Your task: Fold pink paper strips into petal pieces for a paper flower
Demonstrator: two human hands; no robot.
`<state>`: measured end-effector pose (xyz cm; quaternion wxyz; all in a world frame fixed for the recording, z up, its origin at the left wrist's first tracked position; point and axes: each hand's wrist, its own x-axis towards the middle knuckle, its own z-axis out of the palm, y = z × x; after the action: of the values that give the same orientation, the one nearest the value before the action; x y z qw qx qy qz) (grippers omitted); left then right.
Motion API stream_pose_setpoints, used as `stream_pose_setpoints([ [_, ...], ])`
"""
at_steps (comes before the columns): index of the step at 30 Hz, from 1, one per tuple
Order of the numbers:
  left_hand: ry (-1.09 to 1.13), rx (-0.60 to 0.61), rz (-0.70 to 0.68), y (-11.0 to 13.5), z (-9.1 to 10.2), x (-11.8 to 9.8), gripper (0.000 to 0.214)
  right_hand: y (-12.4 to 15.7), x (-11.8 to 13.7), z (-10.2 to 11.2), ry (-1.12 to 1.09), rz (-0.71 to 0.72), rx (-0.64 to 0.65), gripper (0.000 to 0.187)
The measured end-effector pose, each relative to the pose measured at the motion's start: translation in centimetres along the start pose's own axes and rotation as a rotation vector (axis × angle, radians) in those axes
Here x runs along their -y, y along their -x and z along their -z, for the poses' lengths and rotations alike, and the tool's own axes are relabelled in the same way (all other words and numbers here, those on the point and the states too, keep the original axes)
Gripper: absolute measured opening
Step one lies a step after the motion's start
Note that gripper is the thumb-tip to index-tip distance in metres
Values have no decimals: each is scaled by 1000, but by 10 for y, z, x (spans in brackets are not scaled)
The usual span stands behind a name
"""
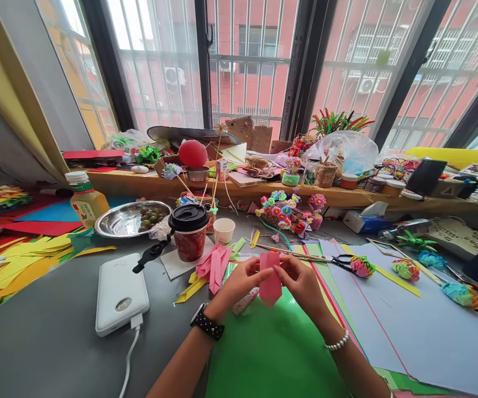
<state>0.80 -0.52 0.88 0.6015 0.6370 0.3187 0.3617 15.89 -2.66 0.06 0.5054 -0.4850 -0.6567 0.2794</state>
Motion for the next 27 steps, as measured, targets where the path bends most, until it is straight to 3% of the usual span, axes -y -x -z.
stream_pose_setpoints([
  [3,66,-98,-10,-3,-1,3,35,1,3,-1,59,15,-20,18],
  [7,72,-119,-7,-5,-5,9,34,3,2,-3,180,41,-106,20],
  [12,81,-158,-12,-4,-10,11,34,4,-2,-6,256,174,-139,21],
  [19,79,-242,-21,-4,-14,10,35,5,-9,-5,368,342,-115,29],
  [27,234,-277,7,-3,-13,6,37,5,-11,-4,481,443,-37,41],
])
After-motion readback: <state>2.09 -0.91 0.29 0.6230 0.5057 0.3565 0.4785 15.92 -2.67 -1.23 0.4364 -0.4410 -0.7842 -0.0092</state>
